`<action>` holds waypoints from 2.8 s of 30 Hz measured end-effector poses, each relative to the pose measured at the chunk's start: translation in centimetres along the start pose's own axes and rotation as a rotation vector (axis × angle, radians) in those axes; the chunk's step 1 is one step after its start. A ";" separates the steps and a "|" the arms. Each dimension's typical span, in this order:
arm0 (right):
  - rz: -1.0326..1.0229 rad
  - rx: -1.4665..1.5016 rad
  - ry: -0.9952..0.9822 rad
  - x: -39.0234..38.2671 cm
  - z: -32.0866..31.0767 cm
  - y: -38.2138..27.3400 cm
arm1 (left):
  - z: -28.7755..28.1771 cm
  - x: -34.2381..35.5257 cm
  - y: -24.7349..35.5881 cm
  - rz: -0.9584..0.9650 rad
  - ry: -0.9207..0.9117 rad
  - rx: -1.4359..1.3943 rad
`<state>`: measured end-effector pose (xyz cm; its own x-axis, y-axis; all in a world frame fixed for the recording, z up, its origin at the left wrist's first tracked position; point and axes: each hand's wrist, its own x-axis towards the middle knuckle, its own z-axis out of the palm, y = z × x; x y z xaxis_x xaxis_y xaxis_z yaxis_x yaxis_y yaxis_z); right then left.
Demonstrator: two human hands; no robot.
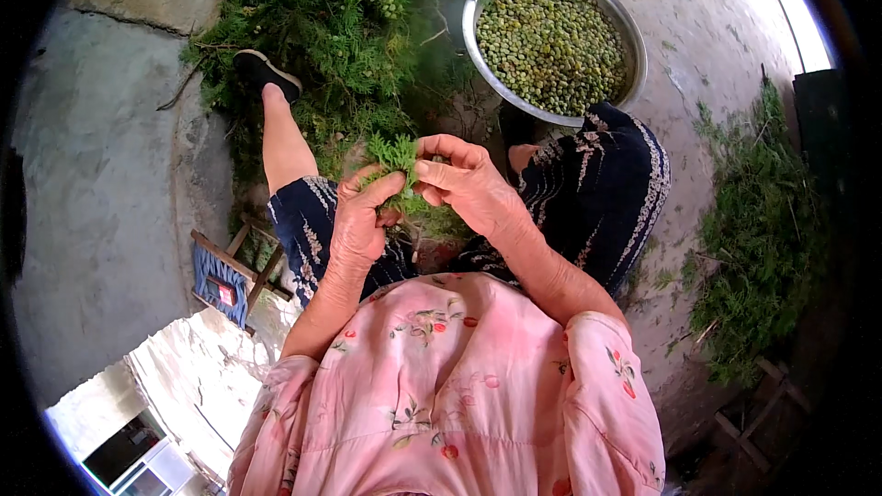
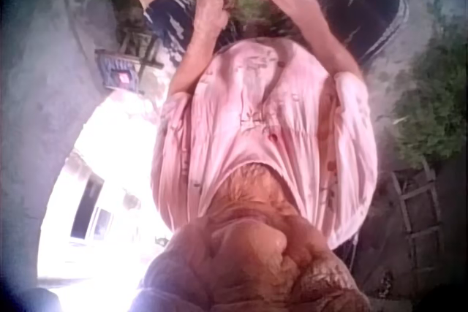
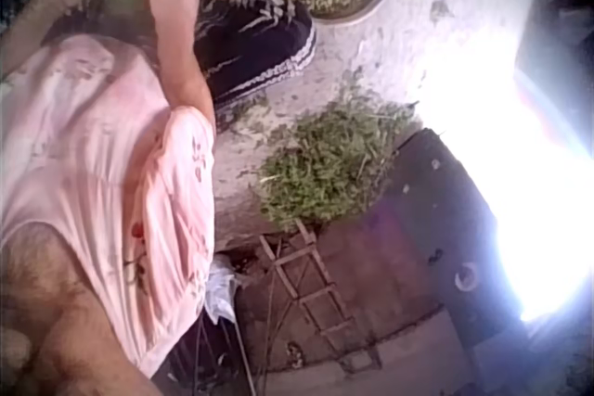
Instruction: The person picks small green seeds from conifer-like branches by hand and places them into a metal bowl.
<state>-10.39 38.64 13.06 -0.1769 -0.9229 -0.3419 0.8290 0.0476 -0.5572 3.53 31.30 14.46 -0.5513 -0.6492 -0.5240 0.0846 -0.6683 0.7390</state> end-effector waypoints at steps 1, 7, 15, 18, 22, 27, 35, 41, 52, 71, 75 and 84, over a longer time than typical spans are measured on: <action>-0.013 -0.085 -0.003 0.0 0.0 0.0 | 0.0 0.0 -0.1 0.005 -0.004 0.016; 0.028 -0.002 -0.006 0.3 -0.7 0.6 | 0.3 -0.3 -0.2 -0.029 0.023 0.016; 0.080 0.204 -0.022 0.3 -0.1 0.7 | 0.2 -0.2 0.2 -0.153 -0.161 -0.187; 0.097 0.070 -0.013 -0.4 0.5 0.0 | -0.1 0.0 0.3 -0.175 -0.154 -0.198; 0.069 -0.176 -0.115 -0.3 -0.2 -0.2 | 0.2 -0.2 1.0 -0.234 -0.144 -0.114; -0.002 -0.141 -0.043 0.1 -0.2 1.1 | 0.5 0.0 0.6 -0.180 -0.116 -0.113; 0.042 0.205 -0.059 0.2 -0.5 0.6 | -0.2 0.4 -0.2 -0.055 -0.117 -0.288; -0.101 -0.330 -0.098 -0.5 0.9 0.5 | 0.8 0.3 0.2 -0.011 0.035 -0.209; -0.100 -0.332 -0.063 0.0 0.9 0.9 | 0.4 0.7 0.0 -0.118 -0.093 -0.346; 0.130 0.186 -0.061 0.5 -0.3 0.2 | -0.4 1.4 -1.6 -0.183 -0.316 -0.672; 0.095 0.113 0.022 -0.2 1.2 0.5 | -0.2 1.4 -1.1 -0.129 -0.217 -0.599; -0.199 -0.787 0.103 -0.9 2.7 0.6 | 1.5 0.2 -0.4 0.071 0.031 -0.039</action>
<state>-8.29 38.47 15.10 -0.3613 -0.9043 -0.2275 0.1689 0.1764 -0.9697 2.13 32.01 14.72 -0.5170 -0.7059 -0.4842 0.1553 -0.6336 0.7579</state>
